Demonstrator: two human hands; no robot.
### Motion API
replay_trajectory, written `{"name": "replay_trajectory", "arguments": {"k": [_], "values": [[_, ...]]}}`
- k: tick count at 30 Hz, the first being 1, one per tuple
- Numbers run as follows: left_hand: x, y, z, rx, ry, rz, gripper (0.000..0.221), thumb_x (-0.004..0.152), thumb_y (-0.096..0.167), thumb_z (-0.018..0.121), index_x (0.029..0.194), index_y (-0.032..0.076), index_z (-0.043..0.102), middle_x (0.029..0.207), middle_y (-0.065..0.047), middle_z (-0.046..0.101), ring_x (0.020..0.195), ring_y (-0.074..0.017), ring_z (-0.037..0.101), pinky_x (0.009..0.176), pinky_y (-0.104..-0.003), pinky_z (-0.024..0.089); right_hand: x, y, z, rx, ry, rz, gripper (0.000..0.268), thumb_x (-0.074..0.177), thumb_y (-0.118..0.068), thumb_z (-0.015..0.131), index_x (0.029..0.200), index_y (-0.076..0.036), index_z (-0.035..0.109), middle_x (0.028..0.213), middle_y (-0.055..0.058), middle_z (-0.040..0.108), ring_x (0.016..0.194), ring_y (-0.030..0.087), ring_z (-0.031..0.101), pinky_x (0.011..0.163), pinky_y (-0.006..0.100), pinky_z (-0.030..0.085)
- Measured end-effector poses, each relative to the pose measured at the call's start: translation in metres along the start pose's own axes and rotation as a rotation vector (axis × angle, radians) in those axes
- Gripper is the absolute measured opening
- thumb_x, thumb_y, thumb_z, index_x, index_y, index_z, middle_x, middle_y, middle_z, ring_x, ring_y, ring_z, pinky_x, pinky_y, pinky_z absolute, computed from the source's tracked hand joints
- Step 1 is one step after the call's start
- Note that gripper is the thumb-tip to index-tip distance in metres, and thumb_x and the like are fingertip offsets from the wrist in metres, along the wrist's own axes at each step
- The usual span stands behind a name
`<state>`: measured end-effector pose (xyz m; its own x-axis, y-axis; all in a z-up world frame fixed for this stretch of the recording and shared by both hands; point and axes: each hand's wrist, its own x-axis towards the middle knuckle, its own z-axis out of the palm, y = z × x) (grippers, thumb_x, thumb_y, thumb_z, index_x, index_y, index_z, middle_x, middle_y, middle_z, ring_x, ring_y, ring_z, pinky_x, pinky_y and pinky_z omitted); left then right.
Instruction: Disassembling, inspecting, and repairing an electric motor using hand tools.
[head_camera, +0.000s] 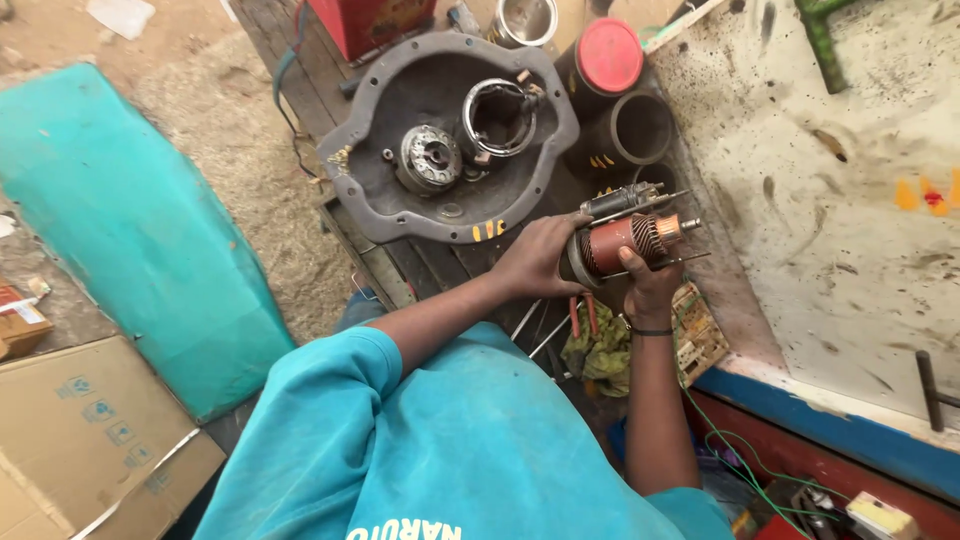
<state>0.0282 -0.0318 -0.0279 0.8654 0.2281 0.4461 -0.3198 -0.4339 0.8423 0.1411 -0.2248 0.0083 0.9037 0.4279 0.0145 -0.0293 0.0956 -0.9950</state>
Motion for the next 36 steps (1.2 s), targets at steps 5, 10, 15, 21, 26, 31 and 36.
{"name": "replay_trajectory", "arguments": {"k": [5, 10, 15, 21, 26, 31, 36], "values": [[0.014, 0.01, -0.004, 0.037, -0.073, -0.092, 0.104, 0.057, 0.042, 0.096, 0.142, 0.006, 0.048, 0.134, -0.018, 0.059, 0.125, -0.0392, 0.056, 0.107, -0.048, 0.044, 0.005, -0.001, -0.005, 0.09, 0.004, 0.088, 0.06, 0.081, -0.012, 0.088, 0.132, -0.001, 0.059, 0.118, 0.009, 0.067, 0.108, 0.021, 0.067, 0.099, 0.04, 0.058], [0.029, 0.015, -0.003, 0.061, -0.086, -0.115, 0.106, 0.054, 0.044, 0.096, 0.141, 0.006, 0.049, 0.132, -0.019, 0.06, 0.123, -0.039, 0.057, 0.106, -0.049, 0.044, 0.012, -0.001, -0.013, 0.126, 0.019, 0.145, 0.057, 0.083, -0.016, 0.087, 0.13, -0.001, 0.058, 0.117, 0.009, 0.066, 0.11, 0.023, 0.067, 0.099, 0.041, 0.059], [0.038, 0.016, -0.005, 0.065, -0.189, -0.242, 0.104, 0.054, 0.043, 0.097, 0.137, 0.005, 0.05, 0.127, -0.02, 0.06, 0.12, -0.0397, 0.057, 0.104, -0.049, 0.043, 0.016, -0.006, -0.011, 0.119, 0.029, 0.224, 0.055, 0.083, -0.021, 0.086, 0.128, -0.004, 0.059, 0.118, 0.008, 0.066, 0.111, 0.022, 0.067, 0.098, 0.041, 0.059], [0.033, 0.015, -0.009, 0.041, -0.204, -0.223, 0.101, 0.055, 0.041, 0.097, 0.138, 0.008, 0.05, 0.126, -0.019, 0.061, 0.122, -0.0396, 0.056, 0.105, -0.049, 0.043, 0.01, -0.011, -0.014, 0.086, -0.022, 0.196, 0.057, 0.083, -0.02, 0.087, 0.13, -0.006, 0.058, 0.12, 0.006, 0.064, 0.114, 0.02, 0.065, 0.102, 0.04, 0.057], [0.024, 0.009, -0.016, 0.016, -0.157, -0.131, 0.101, 0.057, 0.04, 0.096, 0.14, 0.006, 0.049, 0.13, -0.02, 0.06, 0.124, -0.0398, 0.056, 0.106, -0.049, 0.044, -0.001, 0.009, 0.0, -0.082, 0.071, 0.058, 0.068, 0.083, -0.023, 0.09, 0.136, -0.004, 0.052, 0.124, 0.008, 0.061, 0.116, 0.021, 0.065, 0.105, 0.039, 0.058], [0.004, 0.01, -0.022, 0.003, -0.128, -0.108, 0.1, 0.063, 0.037, 0.096, 0.143, 0.003, 0.047, 0.138, -0.02, 0.059, 0.127, -0.039, 0.057, 0.109, -0.048, 0.045, -0.016, -0.009, 0.047, -0.312, 0.184, -0.04, 0.082, 0.081, -0.028, 0.091, 0.143, -0.005, 0.042, 0.132, 0.009, 0.057, 0.118, 0.021, 0.066, 0.104, 0.038, 0.057], [-0.023, 0.01, -0.03, 0.048, -0.135, -0.162, 0.104, 0.063, 0.039, 0.096, 0.145, 0.003, 0.044, 0.143, -0.02, 0.055, 0.134, -0.0387, 0.052, 0.113, -0.047, 0.041, -0.041, -0.023, 0.086, -0.633, 0.11, -0.196, 0.074, 0.074, -0.026, 0.098, 0.124, -0.005, 0.047, 0.121, 0.013, 0.062, 0.109, 0.021, 0.068, 0.096, 0.037, 0.06]]}}
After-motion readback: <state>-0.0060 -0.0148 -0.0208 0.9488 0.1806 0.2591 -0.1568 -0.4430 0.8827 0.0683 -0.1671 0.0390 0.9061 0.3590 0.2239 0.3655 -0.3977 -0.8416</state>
